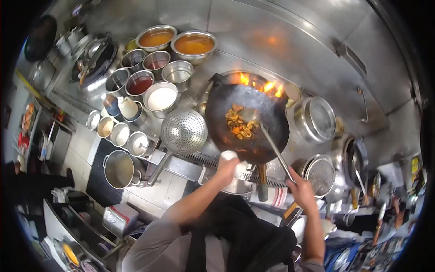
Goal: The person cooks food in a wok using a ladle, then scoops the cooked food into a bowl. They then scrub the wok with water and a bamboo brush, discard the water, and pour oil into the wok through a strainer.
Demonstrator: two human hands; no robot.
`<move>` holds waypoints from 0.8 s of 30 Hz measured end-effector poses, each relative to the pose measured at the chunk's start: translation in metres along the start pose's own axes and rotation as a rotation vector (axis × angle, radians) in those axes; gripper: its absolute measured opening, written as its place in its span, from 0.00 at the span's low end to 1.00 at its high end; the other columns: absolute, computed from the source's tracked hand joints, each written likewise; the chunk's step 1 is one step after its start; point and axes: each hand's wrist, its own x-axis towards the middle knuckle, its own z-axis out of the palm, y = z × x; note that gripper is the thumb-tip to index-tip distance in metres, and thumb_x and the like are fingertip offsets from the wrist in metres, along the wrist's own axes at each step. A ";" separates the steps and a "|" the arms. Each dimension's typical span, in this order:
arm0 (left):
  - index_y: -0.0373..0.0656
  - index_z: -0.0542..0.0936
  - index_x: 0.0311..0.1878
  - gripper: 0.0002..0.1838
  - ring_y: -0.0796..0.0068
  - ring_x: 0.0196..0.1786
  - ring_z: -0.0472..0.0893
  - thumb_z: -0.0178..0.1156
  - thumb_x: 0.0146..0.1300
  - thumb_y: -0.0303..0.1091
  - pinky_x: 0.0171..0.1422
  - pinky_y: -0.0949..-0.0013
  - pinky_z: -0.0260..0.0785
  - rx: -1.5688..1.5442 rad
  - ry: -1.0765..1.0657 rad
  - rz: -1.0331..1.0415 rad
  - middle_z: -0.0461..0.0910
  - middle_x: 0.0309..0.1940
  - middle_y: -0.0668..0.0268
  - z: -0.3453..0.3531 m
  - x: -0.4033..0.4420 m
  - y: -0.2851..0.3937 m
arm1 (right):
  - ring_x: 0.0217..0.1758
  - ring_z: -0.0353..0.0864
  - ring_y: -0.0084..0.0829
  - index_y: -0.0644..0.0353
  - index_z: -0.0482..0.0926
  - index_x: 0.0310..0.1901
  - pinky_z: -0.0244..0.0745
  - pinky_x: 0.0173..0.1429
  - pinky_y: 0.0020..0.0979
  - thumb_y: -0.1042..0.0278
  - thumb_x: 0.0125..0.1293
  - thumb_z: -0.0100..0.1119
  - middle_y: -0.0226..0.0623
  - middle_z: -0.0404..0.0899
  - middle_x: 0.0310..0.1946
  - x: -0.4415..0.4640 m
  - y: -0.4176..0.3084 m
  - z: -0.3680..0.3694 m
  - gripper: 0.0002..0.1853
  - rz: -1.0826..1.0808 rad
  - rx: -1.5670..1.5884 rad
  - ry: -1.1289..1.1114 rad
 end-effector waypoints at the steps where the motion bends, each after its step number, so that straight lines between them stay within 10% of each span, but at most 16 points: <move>1: 0.37 0.77 0.52 0.17 0.61 0.40 0.87 0.55 0.59 0.15 0.42 0.57 0.84 0.017 0.016 -0.071 0.83 0.41 0.57 0.011 -0.039 0.018 | 0.49 0.88 0.48 0.55 0.74 0.71 0.80 0.54 0.42 0.68 0.72 0.63 0.59 0.84 0.52 -0.025 0.006 -0.026 0.26 -0.019 0.115 -0.098; 4: 0.39 0.74 0.61 0.21 0.65 0.49 0.86 0.58 0.64 0.19 0.52 0.62 0.84 0.072 -0.048 -0.039 0.81 0.53 0.58 0.029 -0.084 0.022 | 0.56 0.86 0.30 0.55 0.73 0.72 0.77 0.62 0.34 0.70 0.70 0.64 0.54 0.84 0.56 -0.069 0.025 -0.080 0.28 -0.152 0.239 -0.330; 10: 0.41 0.73 0.44 0.02 0.60 0.41 0.86 0.53 0.75 0.28 0.43 0.60 0.83 0.093 -0.339 0.032 0.82 0.39 0.56 -0.007 0.025 -0.051 | 0.52 0.85 0.54 0.51 0.72 0.73 0.77 0.54 0.47 0.61 0.74 0.57 0.60 0.83 0.47 0.003 0.089 0.013 0.27 -0.210 0.066 -0.118; 13: 0.44 0.73 0.48 0.06 0.64 0.39 0.86 0.57 0.71 0.25 0.39 0.62 0.81 0.195 -0.109 0.053 0.80 0.39 0.60 -0.031 -0.003 -0.092 | 0.43 0.84 0.61 0.48 0.72 0.72 0.78 0.48 0.56 0.59 0.74 0.57 0.55 0.84 0.35 0.002 0.065 0.069 0.26 0.021 -0.005 0.036; 16: 0.44 0.71 0.61 0.19 0.61 0.47 0.87 0.58 0.69 0.20 0.48 0.60 0.83 0.207 -0.083 -0.061 0.83 0.46 0.56 -0.067 -0.070 -0.087 | 0.47 0.85 0.56 0.42 0.69 0.75 0.79 0.51 0.50 0.62 0.75 0.58 0.57 0.84 0.42 -0.044 0.076 0.046 0.28 -0.033 0.154 -0.112; 20: 0.35 0.78 0.47 0.05 0.61 0.46 0.88 0.58 0.70 0.24 0.50 0.59 0.83 0.177 0.068 -0.141 0.85 0.42 0.54 -0.003 -0.083 -0.033 | 0.44 0.86 0.45 0.48 0.71 0.74 0.77 0.54 0.40 0.66 0.73 0.62 0.53 0.85 0.51 -0.072 0.067 -0.062 0.29 -0.029 0.323 -0.485; 24: 0.37 0.72 0.51 0.09 0.55 0.47 0.87 0.53 0.75 0.31 0.48 0.59 0.83 0.089 -0.032 -0.133 0.84 0.44 0.51 0.050 -0.024 0.006 | 0.42 0.85 0.48 0.52 0.71 0.73 0.77 0.53 0.41 0.67 0.73 0.60 0.58 0.84 0.48 -0.015 0.065 -0.068 0.28 -0.116 0.111 -0.345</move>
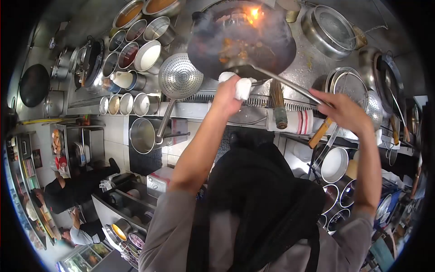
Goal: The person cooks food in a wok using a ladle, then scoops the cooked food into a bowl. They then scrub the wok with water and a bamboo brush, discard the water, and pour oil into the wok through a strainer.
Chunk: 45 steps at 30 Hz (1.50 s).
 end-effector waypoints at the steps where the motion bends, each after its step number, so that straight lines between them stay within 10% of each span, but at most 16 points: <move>1: 0.38 0.72 0.52 0.08 0.57 0.47 0.87 0.53 0.75 0.30 0.47 0.60 0.83 0.049 0.034 0.045 0.85 0.44 0.53 -0.012 0.013 -0.019 | 0.41 0.85 0.51 0.53 0.72 0.73 0.77 0.52 0.42 0.67 0.73 0.59 0.59 0.84 0.45 0.027 0.023 0.025 0.27 -0.102 -0.026 0.084; 6: 0.44 0.75 0.53 0.09 0.69 0.45 0.86 0.58 0.71 0.27 0.45 0.65 0.80 0.104 -0.044 0.106 0.84 0.42 0.63 -0.070 -0.032 -0.082 | 0.38 0.82 0.59 0.54 0.74 0.70 0.75 0.47 0.46 0.68 0.73 0.59 0.60 0.81 0.34 0.044 0.012 0.081 0.25 0.071 0.025 0.224; 13: 0.36 0.76 0.50 0.08 0.64 0.40 0.87 0.57 0.73 0.30 0.41 0.60 0.81 0.025 0.035 0.009 0.84 0.41 0.60 0.010 -0.031 0.009 | 0.36 0.83 0.41 0.53 0.73 0.72 0.77 0.50 0.37 0.71 0.72 0.60 0.51 0.86 0.39 -0.004 -0.035 -0.034 0.27 0.216 -0.046 -0.161; 15: 0.37 0.76 0.50 0.08 0.65 0.41 0.86 0.58 0.72 0.30 0.42 0.60 0.81 0.037 0.020 0.049 0.84 0.41 0.60 0.000 -0.006 -0.009 | 0.37 0.86 0.48 0.51 0.73 0.72 0.77 0.49 0.42 0.66 0.74 0.58 0.55 0.84 0.35 0.040 0.020 0.002 0.26 -0.149 -0.063 0.061; 18: 0.41 0.76 0.55 0.12 0.67 0.43 0.86 0.60 0.71 0.29 0.44 0.63 0.80 0.034 0.041 0.142 0.84 0.44 0.60 -0.048 0.004 -0.071 | 0.45 0.84 0.60 0.51 0.72 0.73 0.76 0.52 0.49 0.65 0.74 0.57 0.63 0.83 0.41 0.090 0.045 0.075 0.26 -0.094 -0.035 0.298; 25: 0.36 0.78 0.50 0.09 0.63 0.43 0.88 0.56 0.72 0.28 0.45 0.64 0.83 0.095 0.073 -0.035 0.86 0.43 0.57 -0.007 -0.060 0.000 | 0.45 0.86 0.55 0.54 0.73 0.72 0.76 0.53 0.45 0.68 0.73 0.60 0.55 0.86 0.42 -0.008 -0.017 -0.016 0.26 0.128 0.105 -0.166; 36: 0.40 0.73 0.59 0.19 0.66 0.50 0.85 0.59 0.66 0.20 0.51 0.62 0.80 0.090 -0.094 0.111 0.81 0.51 0.60 -0.077 -0.021 -0.079 | 0.39 0.86 0.56 0.58 0.74 0.69 0.78 0.48 0.43 0.66 0.73 0.61 0.60 0.84 0.41 0.047 0.022 0.101 0.24 -0.093 0.189 0.526; 45: 0.44 0.78 0.42 0.02 0.75 0.34 0.82 0.61 0.69 0.27 0.36 0.67 0.77 -0.151 0.007 0.088 0.79 0.33 0.69 -0.016 -0.026 -0.001 | 0.39 0.84 0.60 0.55 0.65 0.76 0.77 0.44 0.47 0.72 0.76 0.56 0.61 0.82 0.38 0.059 -0.034 0.084 0.28 0.019 0.140 0.787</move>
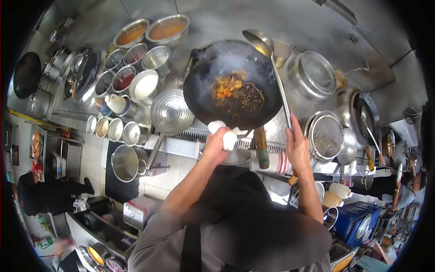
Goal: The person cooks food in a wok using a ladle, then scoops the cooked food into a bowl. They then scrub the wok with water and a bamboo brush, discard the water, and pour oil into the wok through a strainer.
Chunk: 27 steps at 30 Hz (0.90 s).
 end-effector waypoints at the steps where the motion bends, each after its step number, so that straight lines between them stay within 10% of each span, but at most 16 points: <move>1: 0.44 0.78 0.43 0.03 0.75 0.35 0.82 0.61 0.69 0.27 0.36 0.67 0.77 -0.003 0.006 0.022 0.79 0.34 0.69 0.004 -0.003 0.001 | 0.39 0.84 0.61 0.55 0.64 0.76 0.77 0.43 0.47 0.72 0.76 0.55 0.62 0.82 0.39 0.002 -0.012 -0.002 0.29 -0.003 0.003 0.051; 6: 0.42 0.63 0.65 0.29 0.70 0.52 0.79 0.63 0.62 0.19 0.56 0.63 0.77 0.367 -0.075 0.375 0.76 0.50 0.64 -0.032 -0.009 -0.036 | 0.27 0.83 0.59 0.58 0.56 0.80 0.75 0.32 0.47 0.68 0.79 0.50 0.70 0.79 0.35 0.004 -0.006 0.043 0.31 0.053 -0.112 0.110; 9: 0.41 0.57 0.71 0.37 0.69 0.54 0.79 0.62 0.61 0.17 0.61 0.62 0.75 0.589 -0.093 0.537 0.75 0.53 0.62 -0.034 -0.015 -0.030 | 0.19 0.78 0.33 0.56 0.54 0.81 0.73 0.23 0.40 0.61 0.82 0.48 0.49 0.78 0.24 -0.010 0.009 0.102 0.31 0.193 0.131 -0.117; 12: 0.40 0.64 0.62 0.28 0.71 0.48 0.80 0.63 0.60 0.20 0.52 0.63 0.77 0.549 0.043 0.434 0.76 0.47 0.62 -0.047 -0.005 -0.025 | 0.15 0.64 0.22 0.51 0.50 0.82 0.67 0.19 0.28 0.52 0.82 0.50 0.29 0.69 0.25 -0.011 -0.063 0.081 0.35 0.653 0.919 -0.414; 16: 0.43 0.74 0.44 0.09 0.74 0.36 0.80 0.62 0.63 0.23 0.38 0.66 0.77 0.271 -0.058 0.162 0.76 0.34 0.68 -0.046 -0.025 0.000 | 0.15 0.61 0.14 0.46 0.69 0.41 0.58 0.19 0.21 0.48 0.81 0.49 0.17 0.62 0.17 0.003 -0.056 0.077 0.14 1.150 1.671 -0.813; 19: 0.45 0.75 0.43 0.06 0.74 0.33 0.81 0.62 0.65 0.25 0.37 0.66 0.77 0.105 -0.044 0.013 0.77 0.34 0.69 -0.038 -0.032 0.011 | 0.15 0.59 0.12 0.44 0.67 0.37 0.55 0.19 0.19 0.46 0.80 0.49 0.15 0.56 0.14 -0.014 -0.065 0.076 0.15 1.119 1.466 -0.797; 23: 0.45 0.78 0.41 0.03 0.71 0.32 0.83 0.62 0.68 0.29 0.37 0.66 0.77 0.015 -0.091 -0.151 0.81 0.32 0.67 -0.026 0.006 0.042 | 0.17 0.62 0.09 0.44 0.70 0.49 0.59 0.17 0.17 0.59 0.79 0.57 0.21 0.68 0.28 -0.020 -0.098 0.059 0.06 0.942 1.487 -0.556; 27: 0.41 0.79 0.41 0.04 0.71 0.36 0.84 0.60 0.70 0.30 0.38 0.64 0.78 0.082 -0.032 -0.146 0.81 0.32 0.66 -0.017 -0.031 0.043 | 0.14 0.60 0.07 0.50 0.69 0.67 0.57 0.15 0.17 0.61 0.79 0.54 0.20 0.67 0.25 -0.027 -0.114 0.044 0.19 0.772 1.223 -0.465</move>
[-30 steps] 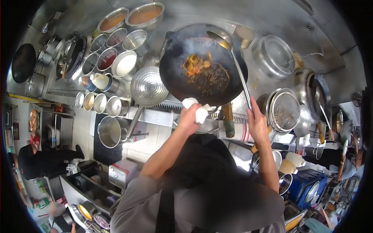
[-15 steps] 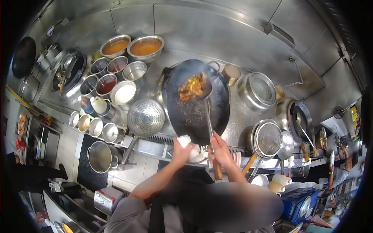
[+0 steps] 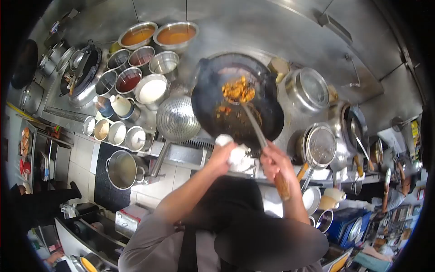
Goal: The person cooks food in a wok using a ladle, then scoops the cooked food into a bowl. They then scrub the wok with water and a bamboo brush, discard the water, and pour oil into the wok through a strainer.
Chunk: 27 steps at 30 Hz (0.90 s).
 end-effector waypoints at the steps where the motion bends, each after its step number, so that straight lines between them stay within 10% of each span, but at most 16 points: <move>1: 0.41 0.79 0.43 0.03 0.70 0.36 0.84 0.60 0.70 0.29 0.39 0.63 0.79 -0.012 -0.031 -0.033 0.82 0.33 0.65 -0.015 0.020 -0.006 | 0.14 0.59 0.08 0.53 0.65 0.73 0.58 0.15 0.17 0.63 0.78 0.56 0.20 0.66 0.25 0.002 0.002 0.001 0.25 0.006 0.026 0.011; 10: 0.42 0.78 0.42 0.04 0.71 0.33 0.84 0.62 0.66 0.27 0.37 0.62 0.79 0.164 -0.043 0.115 0.81 0.31 0.67 -0.074 0.049 0.041 | 0.15 0.60 0.09 0.53 0.70 0.64 0.58 0.16 0.17 0.68 0.77 0.56 0.21 0.69 0.26 -0.034 -0.012 -0.034 0.17 0.201 0.028 0.129; 14: 0.41 0.62 0.72 0.37 0.66 0.54 0.81 0.67 0.61 0.25 0.59 0.61 0.77 0.651 -0.063 0.522 0.78 0.54 0.61 -0.139 0.074 0.012 | 0.16 0.64 0.10 0.57 0.70 0.52 0.60 0.18 0.19 0.72 0.76 0.56 0.24 0.70 0.26 -0.025 -0.051 -0.030 0.08 0.238 -0.001 0.124; 18: 0.39 0.58 0.70 0.40 0.44 0.61 0.80 0.69 0.59 0.31 0.66 0.51 0.71 1.059 0.023 0.628 0.80 0.55 0.45 -0.140 0.050 0.023 | 0.15 0.62 0.07 0.54 0.68 0.43 0.60 0.15 0.17 0.68 0.78 0.52 0.20 0.66 0.25 -0.032 -0.081 -0.002 0.04 0.200 -0.128 0.061; 21: 0.39 0.62 0.63 0.34 0.35 0.60 0.79 0.70 0.58 0.33 0.64 0.46 0.71 1.117 0.043 0.600 0.80 0.53 0.39 -0.126 0.036 0.024 | 0.13 0.60 0.06 0.56 0.71 0.59 0.57 0.10 0.18 0.69 0.79 0.50 0.20 0.64 0.24 -0.050 -0.089 0.014 0.11 0.150 0.013 -0.012; 27: 0.37 0.58 0.73 0.42 0.57 0.59 0.79 0.67 0.56 0.29 0.68 0.58 0.71 0.996 0.041 0.467 0.77 0.56 0.51 -0.095 0.035 0.017 | 0.10 0.56 0.09 0.48 0.63 0.77 0.53 0.08 0.20 0.71 0.78 0.50 0.24 0.63 0.24 -0.031 -0.036 -0.027 0.28 -0.059 0.222 -0.130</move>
